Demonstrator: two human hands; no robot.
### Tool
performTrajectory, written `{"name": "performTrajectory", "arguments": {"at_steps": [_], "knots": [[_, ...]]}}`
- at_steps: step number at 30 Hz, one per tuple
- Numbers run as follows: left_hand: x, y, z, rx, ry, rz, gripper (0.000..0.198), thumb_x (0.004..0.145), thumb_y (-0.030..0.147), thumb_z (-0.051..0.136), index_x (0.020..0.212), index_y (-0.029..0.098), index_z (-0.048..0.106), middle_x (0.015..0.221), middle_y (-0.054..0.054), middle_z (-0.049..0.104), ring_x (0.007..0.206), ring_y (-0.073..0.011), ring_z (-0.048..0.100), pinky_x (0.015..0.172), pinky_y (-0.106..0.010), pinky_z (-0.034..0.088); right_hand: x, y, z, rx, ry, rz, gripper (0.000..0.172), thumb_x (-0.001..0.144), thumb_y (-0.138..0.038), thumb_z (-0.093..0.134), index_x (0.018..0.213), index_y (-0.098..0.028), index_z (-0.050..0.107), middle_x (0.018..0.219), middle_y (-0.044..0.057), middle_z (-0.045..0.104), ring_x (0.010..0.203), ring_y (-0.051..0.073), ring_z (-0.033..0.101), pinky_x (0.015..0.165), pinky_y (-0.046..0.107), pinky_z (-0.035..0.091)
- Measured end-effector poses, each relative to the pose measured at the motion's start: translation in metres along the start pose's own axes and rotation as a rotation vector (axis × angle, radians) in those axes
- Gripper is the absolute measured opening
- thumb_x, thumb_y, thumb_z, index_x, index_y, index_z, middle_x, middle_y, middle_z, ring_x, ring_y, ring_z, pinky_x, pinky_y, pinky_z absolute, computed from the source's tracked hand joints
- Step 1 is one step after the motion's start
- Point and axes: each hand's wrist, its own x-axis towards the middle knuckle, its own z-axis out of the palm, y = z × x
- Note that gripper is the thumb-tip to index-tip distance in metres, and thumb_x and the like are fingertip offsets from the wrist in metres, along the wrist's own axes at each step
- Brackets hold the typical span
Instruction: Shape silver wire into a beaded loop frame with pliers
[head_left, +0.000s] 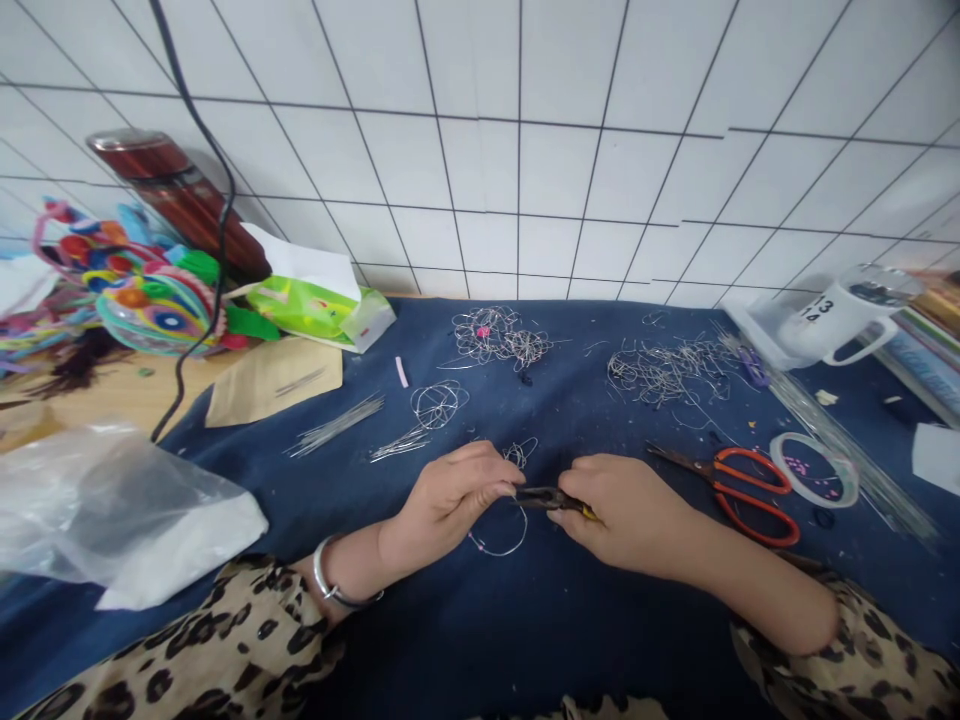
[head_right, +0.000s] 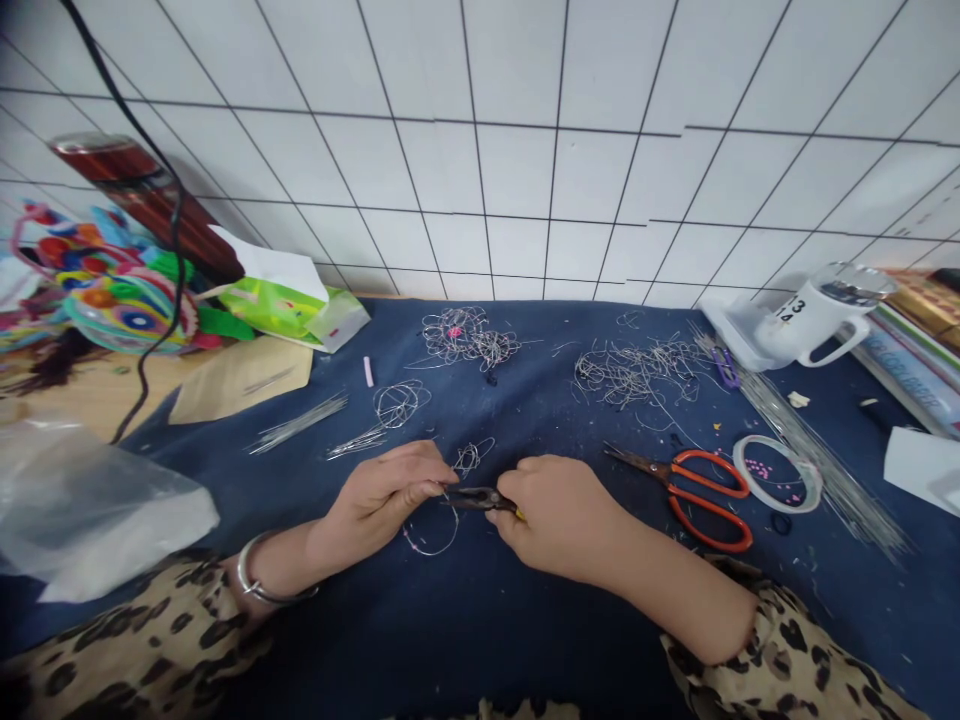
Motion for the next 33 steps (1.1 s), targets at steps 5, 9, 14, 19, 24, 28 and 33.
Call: {"name": "performTrajectory", "arguments": {"at_steps": [5, 9, 14, 19, 24, 28, 33], "knots": [[-0.001, 0.0021, 0.0003, 0.003, 0.012, 0.005, 0.018, 0.084, 0.008, 0.049, 0.096, 0.015, 0.061, 0.077, -0.005, 0.059, 0.072, -0.0142, 0.053, 0.064, -0.027, 0.044, -0.0018, -0.0024, -0.001, -0.037, 0.012, 0.022, 0.025, 0.084, -0.038, 0.043, 0.071, -0.019, 0.053, 0.068, 0.001, 0.055, 0.064, 0.012, 0.05, 0.058, 0.025, 0.028], [0.0003, 0.0024, 0.0003, -0.014, 0.031, 0.008, 0.018, 0.084, 0.007, 0.049, 0.095, 0.015, 0.061, 0.076, -0.005, 0.057, 0.07, -0.0139, 0.053, 0.063, -0.027, 0.044, -0.0008, -0.0025, -0.0001, -0.024, 0.02, 0.034, 0.026, 0.085, -0.039, 0.042, 0.071, -0.019, 0.053, 0.068, 0.0, 0.056, 0.064, 0.012, 0.051, 0.057, 0.024, 0.028], [0.0011, 0.0012, 0.0012, -0.032, 0.07, 0.001, 0.018, 0.084, 0.008, 0.049, 0.095, 0.016, 0.061, 0.076, -0.004, 0.058, 0.072, -0.0138, 0.054, 0.065, -0.027, 0.045, -0.0003, -0.0016, 0.0027, -0.006, 0.025, 0.065, 0.028, 0.085, -0.041, 0.041, 0.072, -0.02, 0.054, 0.069, 0.0, 0.057, 0.062, 0.012, 0.051, 0.056, 0.024, 0.027], [0.0003, 0.002, 0.0015, -0.02, 0.076, -0.069, 0.015, 0.084, 0.01, 0.05, 0.093, 0.016, 0.061, 0.077, -0.003, 0.059, 0.072, -0.0127, 0.056, 0.066, -0.026, 0.045, 0.0008, -0.0008, 0.0046, -0.01, 0.025, 0.082, 0.028, 0.085, -0.042, 0.043, 0.072, -0.02, 0.055, 0.07, 0.0, 0.059, 0.062, 0.012, 0.052, 0.055, 0.024, 0.025], [0.0001, 0.0035, 0.002, -0.052, 0.083, -0.262, 0.011, 0.086, 0.014, 0.05, 0.09, 0.015, 0.059, 0.074, -0.002, 0.06, 0.068, -0.0113, 0.057, 0.065, -0.024, 0.045, 0.0017, 0.0001, 0.0039, -0.018, 0.043, 0.101, 0.03, 0.085, -0.042, 0.043, 0.07, -0.019, 0.054, 0.068, -0.001, 0.058, 0.06, 0.01, 0.051, 0.054, 0.025, 0.024], [0.0004, 0.0008, 0.0027, -0.128, 0.09, -0.254, 0.01, 0.085, 0.016, 0.051, 0.088, 0.015, 0.06, 0.073, -0.002, 0.059, 0.069, -0.0124, 0.056, 0.067, -0.026, 0.045, 0.0004, 0.0003, 0.004, -0.019, 0.061, 0.093, 0.029, 0.085, -0.042, 0.043, 0.072, -0.019, 0.055, 0.069, -0.001, 0.058, 0.062, 0.011, 0.052, 0.055, 0.025, 0.025], [0.0, -0.0009, 0.0023, -0.141, 0.1, -0.225, 0.01, 0.085, 0.014, 0.052, 0.087, 0.015, 0.062, 0.076, -0.003, 0.06, 0.071, -0.0129, 0.056, 0.068, -0.027, 0.045, 0.0007, 0.002, 0.0049, -0.016, 0.083, 0.085, 0.029, 0.085, -0.042, 0.043, 0.071, -0.019, 0.053, 0.069, -0.001, 0.056, 0.064, 0.011, 0.051, 0.056, 0.024, 0.026]]}}
